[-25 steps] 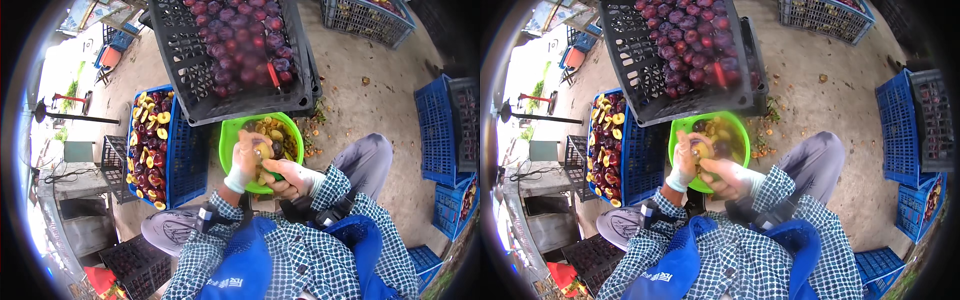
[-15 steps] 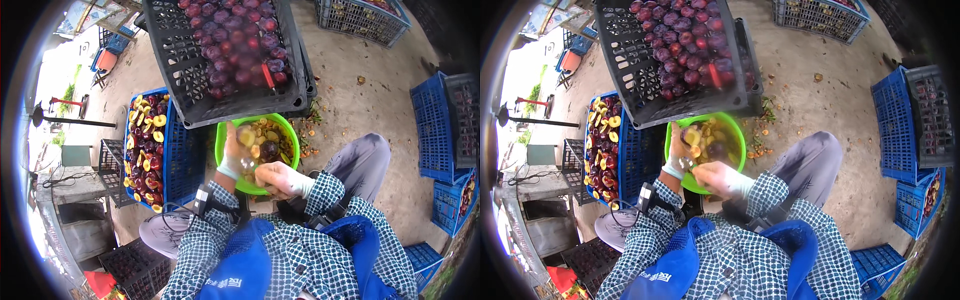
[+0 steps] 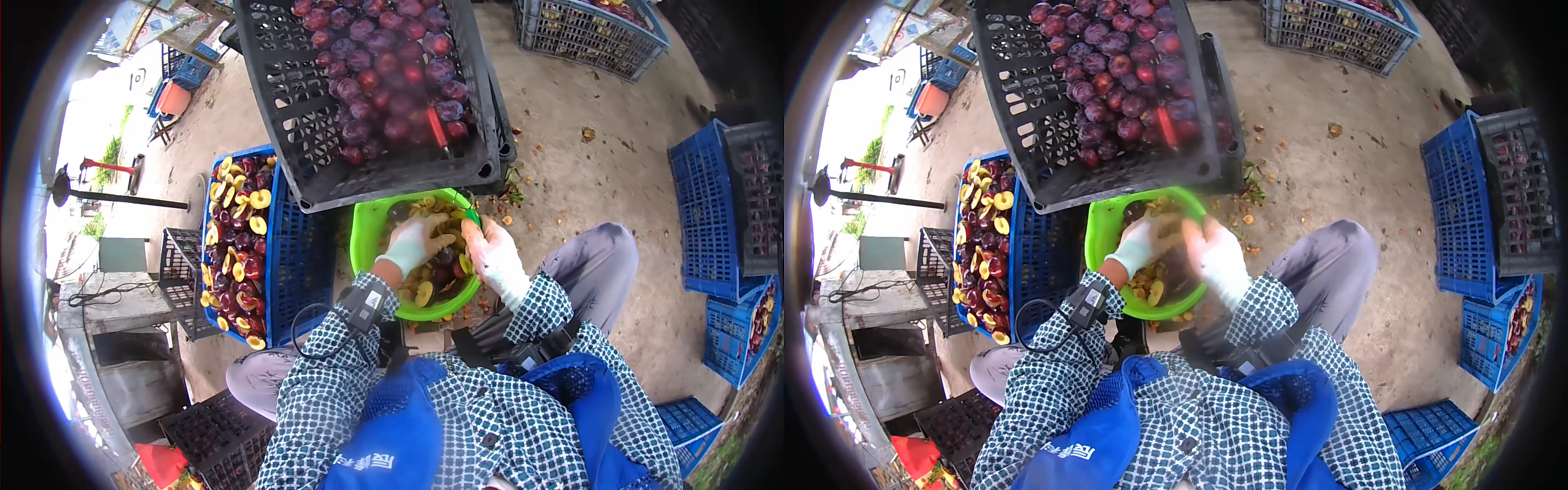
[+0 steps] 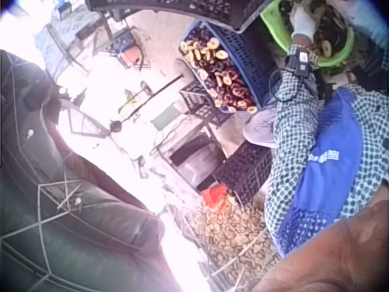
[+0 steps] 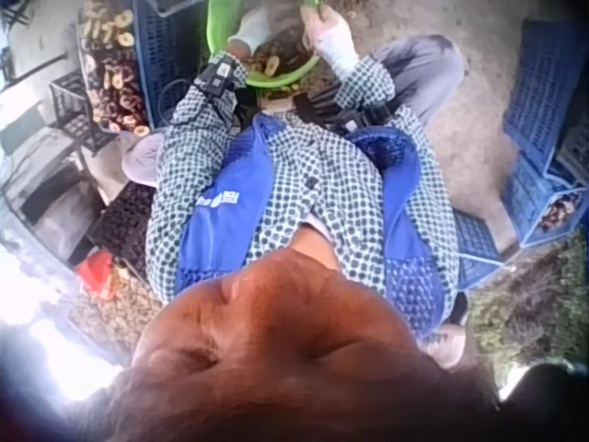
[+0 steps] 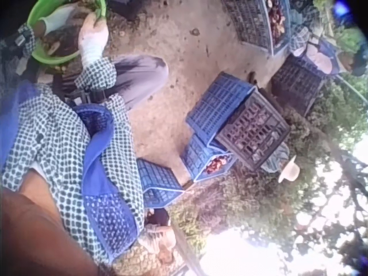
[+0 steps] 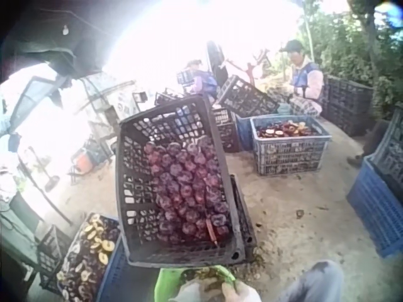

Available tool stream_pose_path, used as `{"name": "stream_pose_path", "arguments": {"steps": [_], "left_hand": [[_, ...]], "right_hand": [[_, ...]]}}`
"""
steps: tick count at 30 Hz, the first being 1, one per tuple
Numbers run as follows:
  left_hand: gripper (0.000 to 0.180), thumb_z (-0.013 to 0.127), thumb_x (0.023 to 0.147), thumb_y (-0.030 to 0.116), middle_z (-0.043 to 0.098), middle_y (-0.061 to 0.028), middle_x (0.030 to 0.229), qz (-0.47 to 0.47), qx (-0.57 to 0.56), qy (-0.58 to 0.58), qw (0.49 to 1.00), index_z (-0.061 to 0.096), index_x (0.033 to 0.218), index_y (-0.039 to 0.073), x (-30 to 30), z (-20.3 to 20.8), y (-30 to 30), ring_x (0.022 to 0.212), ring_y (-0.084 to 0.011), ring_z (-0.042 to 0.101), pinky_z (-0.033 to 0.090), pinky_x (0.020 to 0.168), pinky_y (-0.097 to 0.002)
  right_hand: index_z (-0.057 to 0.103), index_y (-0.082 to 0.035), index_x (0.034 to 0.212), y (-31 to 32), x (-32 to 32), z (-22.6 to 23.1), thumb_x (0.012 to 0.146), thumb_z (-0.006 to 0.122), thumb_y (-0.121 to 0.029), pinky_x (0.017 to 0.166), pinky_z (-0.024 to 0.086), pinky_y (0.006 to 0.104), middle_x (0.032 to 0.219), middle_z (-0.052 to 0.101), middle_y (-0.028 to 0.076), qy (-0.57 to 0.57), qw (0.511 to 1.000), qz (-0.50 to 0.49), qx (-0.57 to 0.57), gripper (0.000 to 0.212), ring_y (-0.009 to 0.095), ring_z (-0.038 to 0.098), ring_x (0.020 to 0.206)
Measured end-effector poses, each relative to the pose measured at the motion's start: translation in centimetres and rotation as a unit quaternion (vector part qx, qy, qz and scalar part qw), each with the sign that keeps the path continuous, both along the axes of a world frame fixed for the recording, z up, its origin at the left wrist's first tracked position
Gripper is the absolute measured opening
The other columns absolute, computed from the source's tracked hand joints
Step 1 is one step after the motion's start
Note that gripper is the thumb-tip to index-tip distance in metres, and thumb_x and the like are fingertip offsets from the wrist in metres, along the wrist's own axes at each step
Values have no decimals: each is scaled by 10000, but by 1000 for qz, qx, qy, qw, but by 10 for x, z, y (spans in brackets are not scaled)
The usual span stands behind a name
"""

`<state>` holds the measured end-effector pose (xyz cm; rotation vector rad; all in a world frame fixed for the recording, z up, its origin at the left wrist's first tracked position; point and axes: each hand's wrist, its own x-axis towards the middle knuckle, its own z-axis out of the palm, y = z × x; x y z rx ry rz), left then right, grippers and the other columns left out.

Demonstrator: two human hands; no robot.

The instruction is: Slicing stone fruit with a curved knife and placing them in a bucket.

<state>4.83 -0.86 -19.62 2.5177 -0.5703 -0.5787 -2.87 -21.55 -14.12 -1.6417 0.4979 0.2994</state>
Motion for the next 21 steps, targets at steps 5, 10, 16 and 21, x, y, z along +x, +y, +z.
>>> {"name": "stream_pose_path", "arguments": {"steps": [5,10,16,21], "left_hand": [[337,747,985,321,787,-169,1276,-150,195,9,969,786,1263,135,1,46,-69,1131,-358,780,613,917,-484],[322,662,1032,263,803,-120,1167,-145,185,-56,970,762,1307,131,-17,6,-48,1065,-333,800,627,862,-472],[287,648,1036,255,810,-140,1143,-152,172,-50,972,766,1280,159,-19,21,-55,1012,-339,808,629,826,-481],[388,751,996,187,842,-171,1169,47,-61,-20,997,749,1366,73,-7,11,-23,1043,-342,823,650,937,-435]], "right_hand": [[738,9,1236,-13,0,-1,1095,643,-430,806,591,481,909,769,269,9,999,-27,-27,471,395,783,854],[741,-1,1257,-3,4,2,1095,634,-445,818,592,494,922,776,273,-11,999,2,-38,484,412,785,872],[737,-7,1220,-9,2,9,1081,636,-476,853,588,550,969,771,314,-27,995,13,-95,499,498,768,944],[744,-16,1204,-14,6,8,1070,650,-480,850,594,574,940,769,314,-46,986,28,-160,492,522,760,932]]}}
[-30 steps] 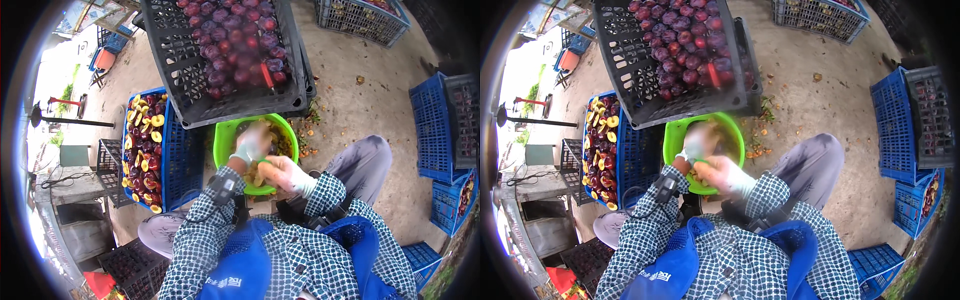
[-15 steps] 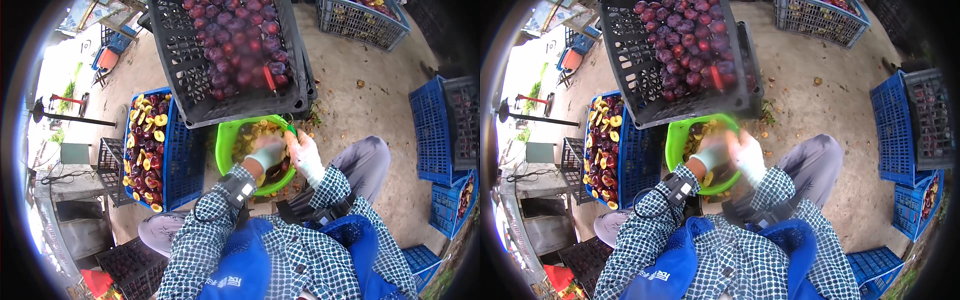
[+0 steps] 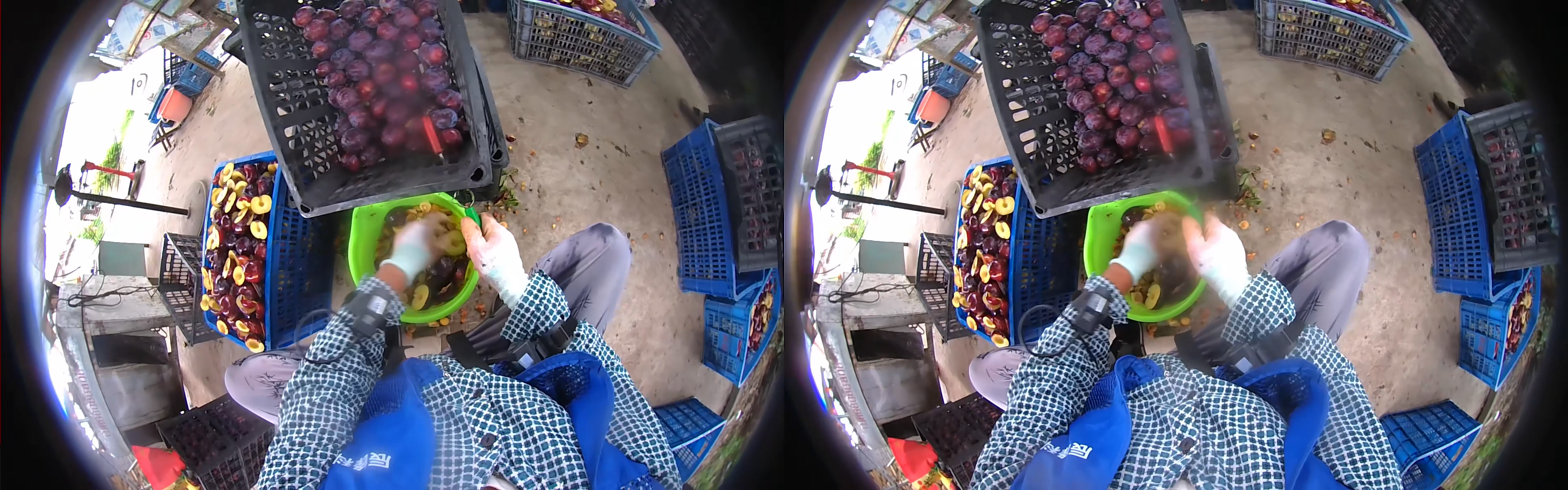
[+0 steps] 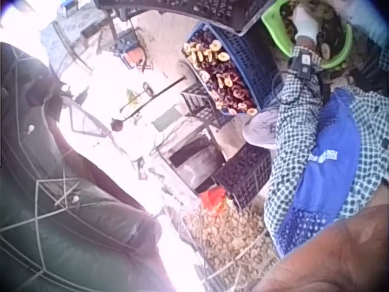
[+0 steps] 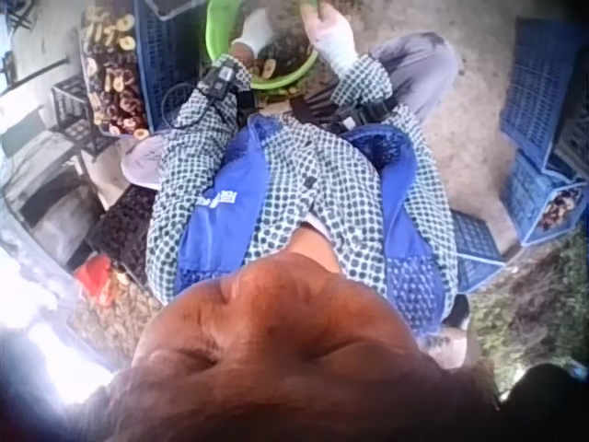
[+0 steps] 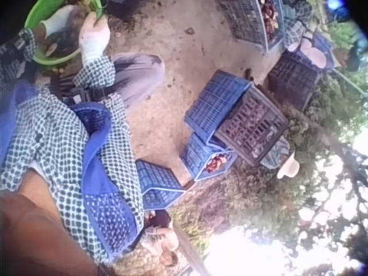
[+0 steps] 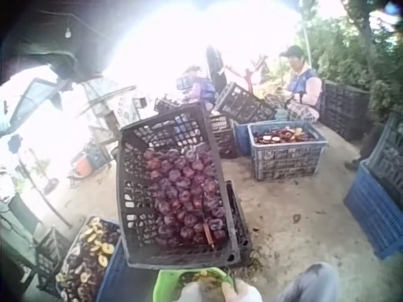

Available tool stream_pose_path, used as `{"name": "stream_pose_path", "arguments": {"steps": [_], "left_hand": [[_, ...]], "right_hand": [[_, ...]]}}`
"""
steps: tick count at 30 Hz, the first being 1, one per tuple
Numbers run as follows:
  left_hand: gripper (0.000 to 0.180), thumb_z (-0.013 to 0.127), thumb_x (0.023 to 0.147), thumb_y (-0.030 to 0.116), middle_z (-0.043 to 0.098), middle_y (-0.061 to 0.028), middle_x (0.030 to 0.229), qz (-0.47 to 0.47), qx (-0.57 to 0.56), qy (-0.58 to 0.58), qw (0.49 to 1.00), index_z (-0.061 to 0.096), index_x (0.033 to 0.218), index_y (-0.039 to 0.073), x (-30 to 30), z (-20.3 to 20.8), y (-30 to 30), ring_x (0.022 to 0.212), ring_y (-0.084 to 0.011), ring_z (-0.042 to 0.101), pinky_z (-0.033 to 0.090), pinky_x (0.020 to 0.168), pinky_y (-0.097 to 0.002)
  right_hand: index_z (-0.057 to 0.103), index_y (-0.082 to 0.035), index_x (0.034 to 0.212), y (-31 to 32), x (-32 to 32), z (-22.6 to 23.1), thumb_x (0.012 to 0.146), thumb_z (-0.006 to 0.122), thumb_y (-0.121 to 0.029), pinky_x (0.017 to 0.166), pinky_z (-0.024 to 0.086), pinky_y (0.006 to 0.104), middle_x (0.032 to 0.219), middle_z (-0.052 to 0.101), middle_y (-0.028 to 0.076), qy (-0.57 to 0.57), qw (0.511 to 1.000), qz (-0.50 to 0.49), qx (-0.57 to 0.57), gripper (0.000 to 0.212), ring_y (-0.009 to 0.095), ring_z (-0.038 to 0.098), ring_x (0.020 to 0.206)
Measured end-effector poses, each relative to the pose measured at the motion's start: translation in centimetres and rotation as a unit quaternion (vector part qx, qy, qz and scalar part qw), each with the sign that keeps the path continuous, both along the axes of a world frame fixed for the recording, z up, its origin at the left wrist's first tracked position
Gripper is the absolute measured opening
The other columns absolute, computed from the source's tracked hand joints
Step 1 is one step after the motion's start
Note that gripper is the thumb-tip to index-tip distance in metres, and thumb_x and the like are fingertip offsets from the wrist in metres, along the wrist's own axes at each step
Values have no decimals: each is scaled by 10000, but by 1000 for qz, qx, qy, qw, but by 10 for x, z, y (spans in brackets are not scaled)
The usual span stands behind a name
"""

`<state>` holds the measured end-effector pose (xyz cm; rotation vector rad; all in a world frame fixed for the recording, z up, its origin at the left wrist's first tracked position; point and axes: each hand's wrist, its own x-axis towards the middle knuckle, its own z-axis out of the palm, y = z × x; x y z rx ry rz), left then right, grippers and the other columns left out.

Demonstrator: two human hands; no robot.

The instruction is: Slicing stone fruit with a curved knife and placing them in a bucket.

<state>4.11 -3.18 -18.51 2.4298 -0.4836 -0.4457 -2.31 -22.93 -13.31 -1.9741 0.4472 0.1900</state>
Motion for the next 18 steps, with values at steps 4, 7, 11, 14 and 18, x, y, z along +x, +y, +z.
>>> {"name": "stream_pose_path", "arguments": {"steps": [4,7,11,14,18], "left_hand": [[406,749,1018,189,809,-197,1274,143,-185,113,966,765,1406,74,12,-8,41,1108,-357,790,633,971,-399],[440,794,1011,353,810,-189,1285,82,-34,61,994,780,1380,112,6,-6,23,1171,-401,772,608,1041,-454],[498,798,987,452,802,-182,1291,-89,280,86,952,759,1369,134,6,-27,-24,1174,-386,769,610,988,-483],[520,804,972,416,802,-181,1269,-66,177,60,980,738,1370,87,8,-26,-23,1156,-339,780,614,955,-465],[426,761,989,272,789,-136,1165,211,-250,196,924,717,1331,21,-2,-10,28,1032,-218,767,614,873,-376]], "right_hand": [[749,-28,1172,4,-10,13,1066,656,-474,841,599,588,921,765,312,-7,988,90,-121,467,526,758,919],[743,-31,1144,5,-9,4,1071,648,-470,823,597,594,898,761,305,-27,989,58,-130,455,540,748,900],[717,-14,1104,3,1,14,1078,638,-478,837,589,599,923,760,313,-30,995,16,-89,471,541,745,930],[724,-27,1074,2,-2,10,1079,646,-474,835,588,608,915,760,304,4,996,34,-83,454,534,745,921],[749,-39,1036,10,-8,24,1078,661,-481,823,597,602,910,769,279,-52,990,98,-83,453,514,755,904]]}}
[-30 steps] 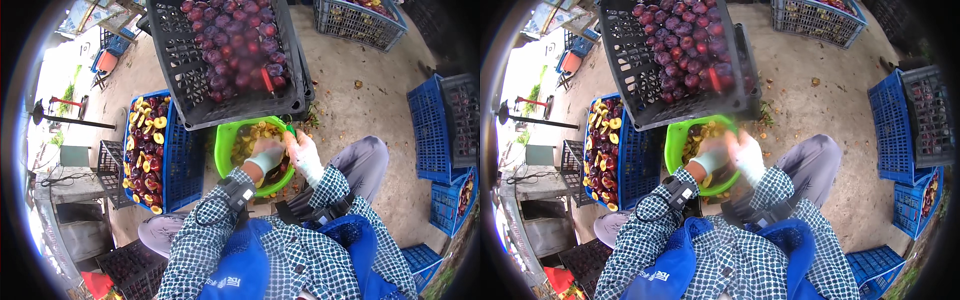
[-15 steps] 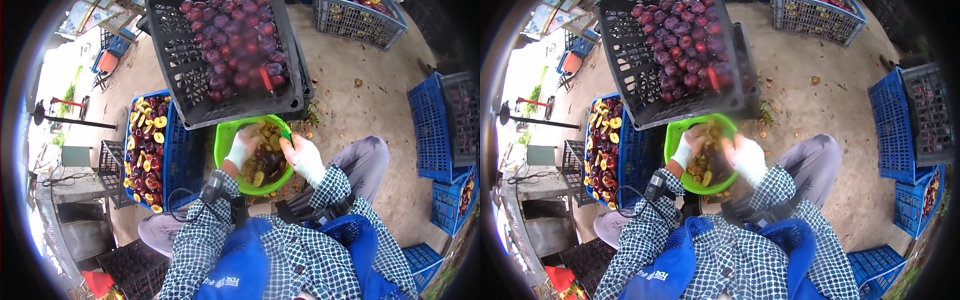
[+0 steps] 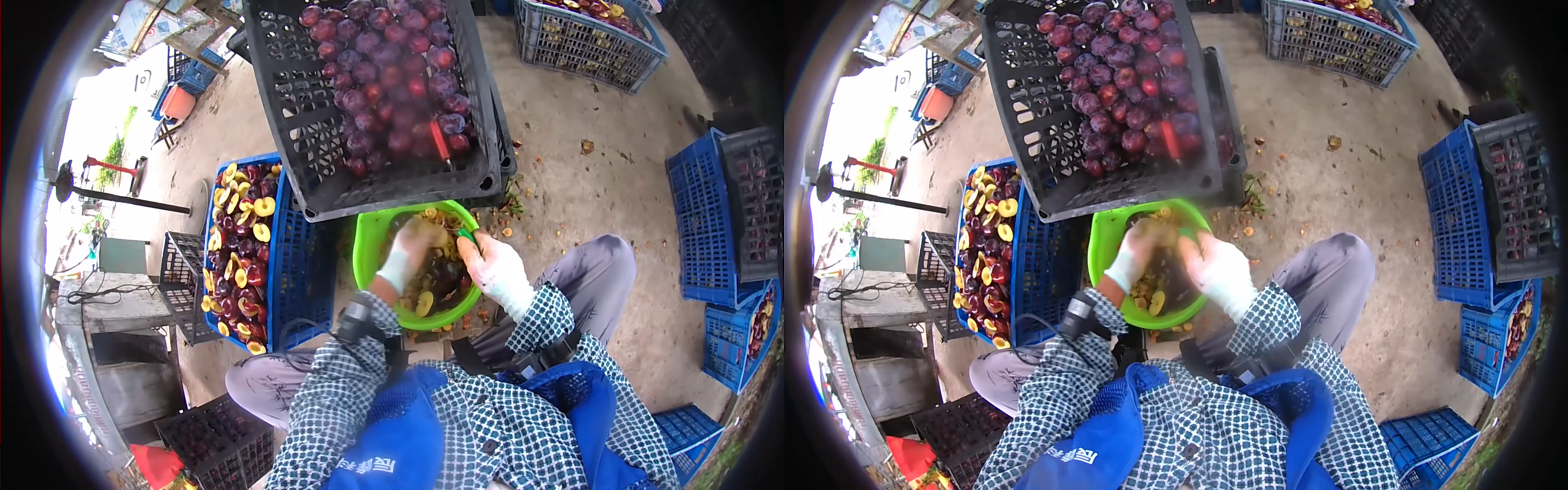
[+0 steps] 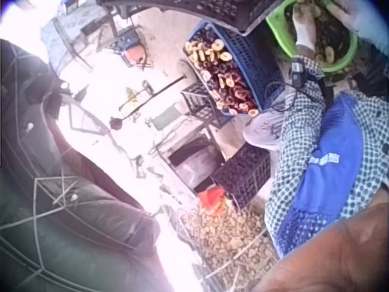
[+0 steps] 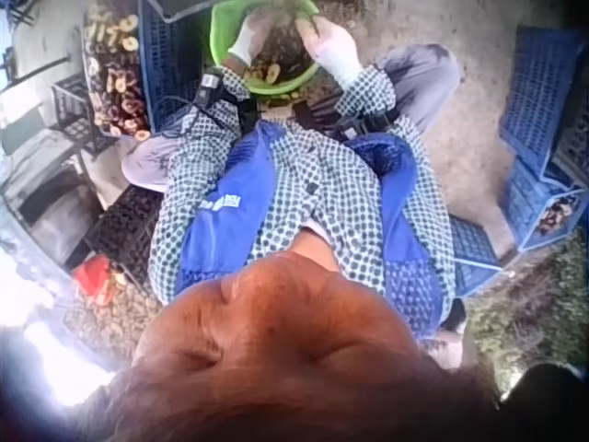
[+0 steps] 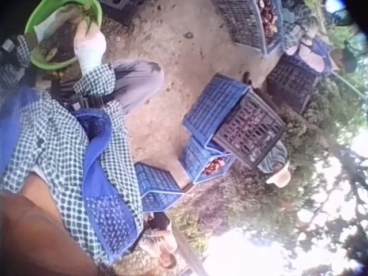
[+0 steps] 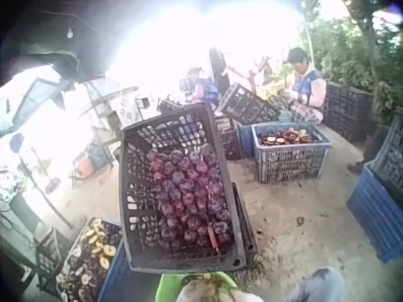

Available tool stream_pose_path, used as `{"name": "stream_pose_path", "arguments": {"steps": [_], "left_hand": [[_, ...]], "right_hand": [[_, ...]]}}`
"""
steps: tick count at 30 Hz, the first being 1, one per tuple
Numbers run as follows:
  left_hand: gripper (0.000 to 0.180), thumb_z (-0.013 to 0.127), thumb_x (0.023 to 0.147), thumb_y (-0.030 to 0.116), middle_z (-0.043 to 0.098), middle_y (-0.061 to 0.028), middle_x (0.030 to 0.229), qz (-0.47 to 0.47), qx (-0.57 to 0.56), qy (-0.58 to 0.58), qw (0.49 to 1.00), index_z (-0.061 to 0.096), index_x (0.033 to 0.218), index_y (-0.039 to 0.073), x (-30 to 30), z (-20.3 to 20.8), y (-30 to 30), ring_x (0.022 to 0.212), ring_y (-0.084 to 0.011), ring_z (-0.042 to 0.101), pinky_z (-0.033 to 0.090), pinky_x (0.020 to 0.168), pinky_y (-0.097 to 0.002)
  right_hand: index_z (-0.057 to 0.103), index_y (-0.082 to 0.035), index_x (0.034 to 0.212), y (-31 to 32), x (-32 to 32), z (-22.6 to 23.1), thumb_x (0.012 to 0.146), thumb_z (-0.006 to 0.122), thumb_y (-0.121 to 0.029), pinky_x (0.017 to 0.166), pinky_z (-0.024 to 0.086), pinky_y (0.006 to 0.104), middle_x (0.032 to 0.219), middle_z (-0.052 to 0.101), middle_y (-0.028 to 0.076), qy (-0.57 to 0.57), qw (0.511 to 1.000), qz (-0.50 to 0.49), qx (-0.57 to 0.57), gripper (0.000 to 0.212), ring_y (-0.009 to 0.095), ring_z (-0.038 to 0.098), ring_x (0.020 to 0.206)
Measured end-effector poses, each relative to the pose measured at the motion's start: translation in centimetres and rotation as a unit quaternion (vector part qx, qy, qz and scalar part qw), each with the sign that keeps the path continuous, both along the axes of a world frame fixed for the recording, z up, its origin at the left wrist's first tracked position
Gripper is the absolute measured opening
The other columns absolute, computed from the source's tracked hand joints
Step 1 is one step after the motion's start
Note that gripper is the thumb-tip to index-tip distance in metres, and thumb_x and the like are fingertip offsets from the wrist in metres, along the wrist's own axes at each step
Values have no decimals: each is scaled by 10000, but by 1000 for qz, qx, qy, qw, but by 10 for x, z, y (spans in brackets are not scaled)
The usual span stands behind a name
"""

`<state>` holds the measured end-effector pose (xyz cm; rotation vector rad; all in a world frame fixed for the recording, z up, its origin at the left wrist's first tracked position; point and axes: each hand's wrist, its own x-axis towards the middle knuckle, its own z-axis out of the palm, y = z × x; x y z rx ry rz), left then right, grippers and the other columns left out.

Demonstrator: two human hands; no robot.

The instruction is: Slicing stone fruit with a curved knife and placing them in a bucket.

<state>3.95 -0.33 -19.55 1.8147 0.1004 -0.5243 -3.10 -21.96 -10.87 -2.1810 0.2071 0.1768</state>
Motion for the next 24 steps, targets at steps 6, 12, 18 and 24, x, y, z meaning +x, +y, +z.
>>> {"name": "stream_pose_path", "arguments": {"steps": [6,12,18,24], "left_hand": [[551,525,1189,555,746,-66,1185,76,-379,131,913,694,1311,45,-29,77,9,1098,-168,703,576,981,-340],[684,383,1203,656,739,-5,1108,47,-213,-6,976,701,1321,62,-37,87,5,1037,-93,681,552,985,-285],[715,398,1192,677,767,-32,1111,58,-198,-12,978,721,1264,44,-39,93,1,1057,-117,702,557,991,-293],[740,404,1181,694,781,-61,1037,26,-149,-43,988,722,1224,27,-40,96,3,971,-125,716,575,929,-295]], "right_hand": [[752,-55,1069,10,-7,-6,1084,658,-488,815,601,602,900,773,270,10,996,94,-2,443,513,752,887],[734,-53,1089,23,-12,9,1082,663,-515,817,605,604,882,767,275,-8,993,115,21,468,508,755,881],[738,-43,1079,25,-15,1,1085,663,-510,812,604,601,901,767,289,-7,990,132,48,473,509,756,892],[726,-28,1050,16,-9,-4,1112,640,-474,710,579,525,780,724,190,90,948,186,242,458,408,715,723]]}}
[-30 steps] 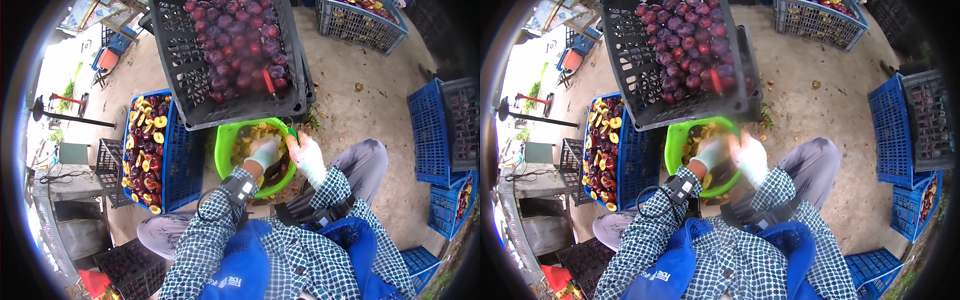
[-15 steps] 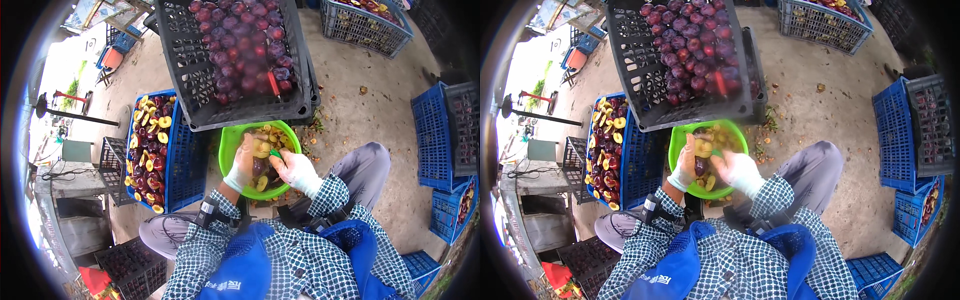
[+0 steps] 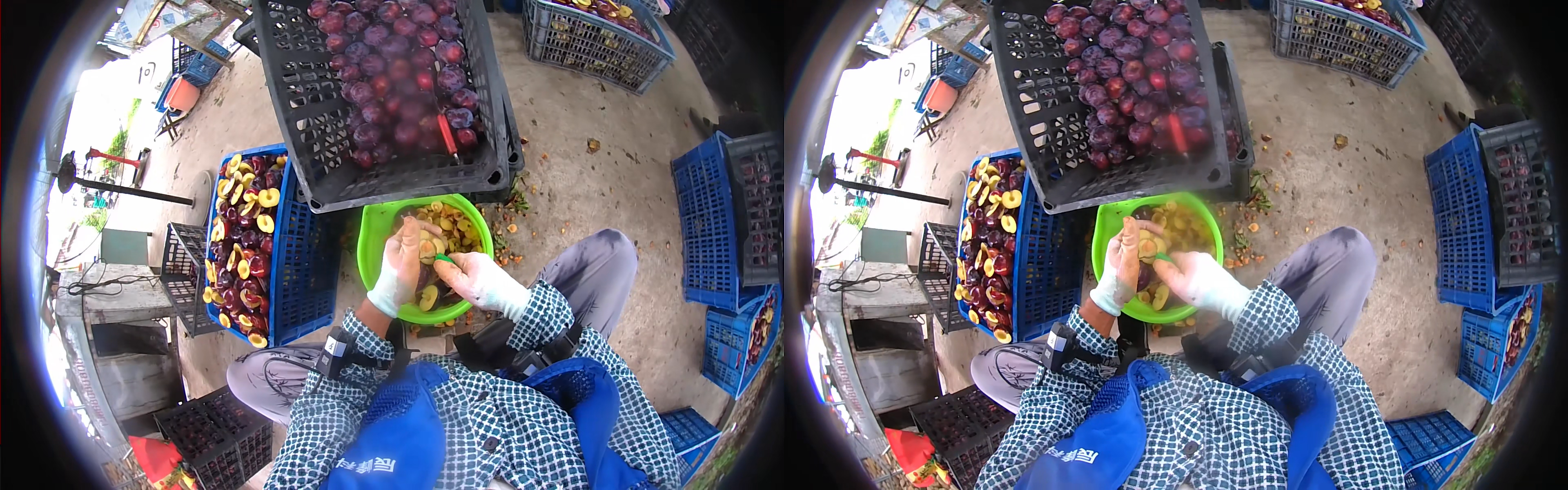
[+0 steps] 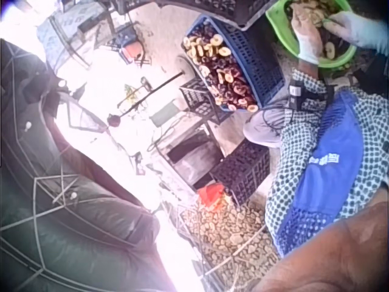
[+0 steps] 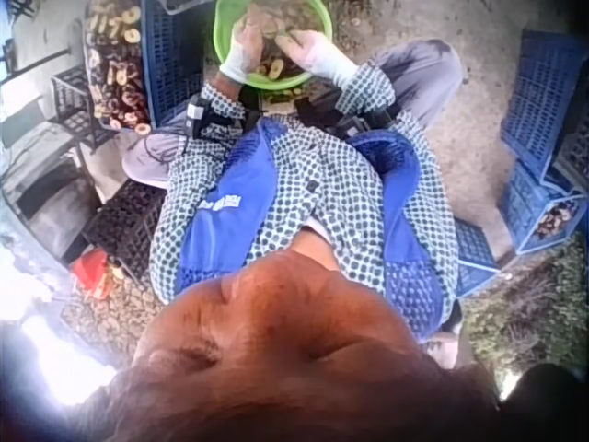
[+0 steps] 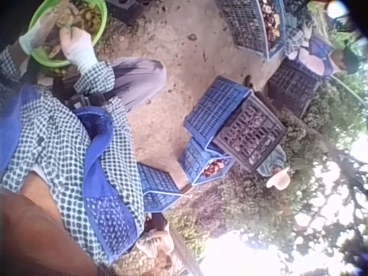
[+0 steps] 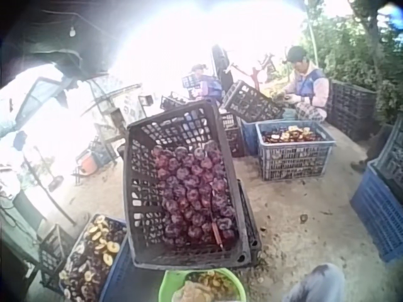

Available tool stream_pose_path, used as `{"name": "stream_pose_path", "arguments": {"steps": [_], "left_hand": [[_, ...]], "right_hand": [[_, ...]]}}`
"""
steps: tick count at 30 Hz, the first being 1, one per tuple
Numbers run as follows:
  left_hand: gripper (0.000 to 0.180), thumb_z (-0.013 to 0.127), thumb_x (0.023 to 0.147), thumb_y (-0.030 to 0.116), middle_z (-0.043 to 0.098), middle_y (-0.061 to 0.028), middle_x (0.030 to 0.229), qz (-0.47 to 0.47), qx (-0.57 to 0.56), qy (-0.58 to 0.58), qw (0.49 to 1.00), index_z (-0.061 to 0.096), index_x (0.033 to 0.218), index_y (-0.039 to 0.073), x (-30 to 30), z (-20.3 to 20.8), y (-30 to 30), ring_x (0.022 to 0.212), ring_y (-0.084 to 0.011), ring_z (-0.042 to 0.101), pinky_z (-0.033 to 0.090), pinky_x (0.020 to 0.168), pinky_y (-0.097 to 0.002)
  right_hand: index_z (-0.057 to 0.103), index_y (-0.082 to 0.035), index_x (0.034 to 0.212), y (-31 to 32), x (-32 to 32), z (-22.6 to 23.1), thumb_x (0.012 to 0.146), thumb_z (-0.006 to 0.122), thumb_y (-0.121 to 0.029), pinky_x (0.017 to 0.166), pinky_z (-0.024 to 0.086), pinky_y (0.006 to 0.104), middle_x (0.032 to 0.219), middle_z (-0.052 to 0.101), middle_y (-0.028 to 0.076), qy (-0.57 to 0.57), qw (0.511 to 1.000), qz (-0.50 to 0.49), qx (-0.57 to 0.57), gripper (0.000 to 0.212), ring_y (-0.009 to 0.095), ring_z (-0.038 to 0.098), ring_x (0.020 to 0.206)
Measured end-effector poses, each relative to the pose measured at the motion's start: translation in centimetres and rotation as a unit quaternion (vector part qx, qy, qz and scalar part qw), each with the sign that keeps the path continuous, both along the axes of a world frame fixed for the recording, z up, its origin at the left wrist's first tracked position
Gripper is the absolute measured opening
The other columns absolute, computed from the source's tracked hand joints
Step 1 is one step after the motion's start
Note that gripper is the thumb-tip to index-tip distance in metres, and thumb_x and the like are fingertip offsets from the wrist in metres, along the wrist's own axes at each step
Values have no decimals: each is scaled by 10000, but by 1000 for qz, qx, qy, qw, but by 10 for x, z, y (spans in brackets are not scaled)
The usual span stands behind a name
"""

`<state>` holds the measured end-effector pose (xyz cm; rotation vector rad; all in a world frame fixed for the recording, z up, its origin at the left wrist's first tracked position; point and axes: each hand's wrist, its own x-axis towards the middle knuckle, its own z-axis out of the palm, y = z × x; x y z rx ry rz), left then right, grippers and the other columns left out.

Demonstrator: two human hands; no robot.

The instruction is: Slicing stone fruit with a curved knife and placing them in a bucket.

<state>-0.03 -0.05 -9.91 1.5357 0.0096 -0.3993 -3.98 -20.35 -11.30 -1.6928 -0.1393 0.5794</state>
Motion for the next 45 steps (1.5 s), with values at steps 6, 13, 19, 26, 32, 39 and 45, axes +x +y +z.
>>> {"name": "stream_pose_path", "arguments": {"steps": [6,13,19,26,32,39,45], "left_hand": [[731,420,1181,682,778,-57,987,1,21,-111,994,727,1197,19,3,2,0,885,-108,698,572,818,-277],[705,453,1187,658,764,-43,921,93,-96,62,989,762,1098,30,0,16,-12,809,-112,682,558,776,-278],[542,536,1186,486,764,-110,896,248,351,-205,880,769,1038,20,44,22,140,783,-236,722,578,742,-378],[604,640,1111,547,752,-327,1286,304,781,-219,499,756,1377,17,2,66,413,1043,-503,738,585,957,-586],[408,822,940,242,784,-143,1273,-157,528,-325,769,764,1324,117,3,36,59,1161,-373,736,616,992,-492],[564,719,1068,265,736,-152,1380,-292,386,-234,843,591,1600,129,-11,-88,10,1192,-297,735,598,1012,-423],[538,590,1181,446,733,-48,1307,9,-245,202,948,551,1615,131,2,-24,6,1166,-164,720,601,942,-339]], "right_hand": [[625,-147,986,-6,-1,22,1170,495,-623,394,234,286,611,396,-53,436,811,58,385,526,90,319,423],[625,-147,1020,4,-6,23,1176,502,-573,390,235,294,592,404,-81,443,793,71,413,470,84,301,404],[657,-61,1056,5,0,35,1167,569,-482,404,282,309,621,495,-56,212,964,-97,126,444,77,381,432],[678,-35,1087,3,14,34,1172,562,-550,413,354,282,677,537,-28,204,946,-158,196,534,97,436,439],[657,-59,1081,-25,16,29,1194,537,-528,392,348,277,669,517,-29,166,945,-223,173,497,95,410,424],[708,-71,1087,-19,14,33,1143,657,-452,418,338,280,691,564,-47,210,938,-231,152,389,83,448,454],[749,-1,1139,-15,0,-3,1095,662,-490,779,592,509,871,764,232,-4,984,-135,-112,498,395,765,844]]}}
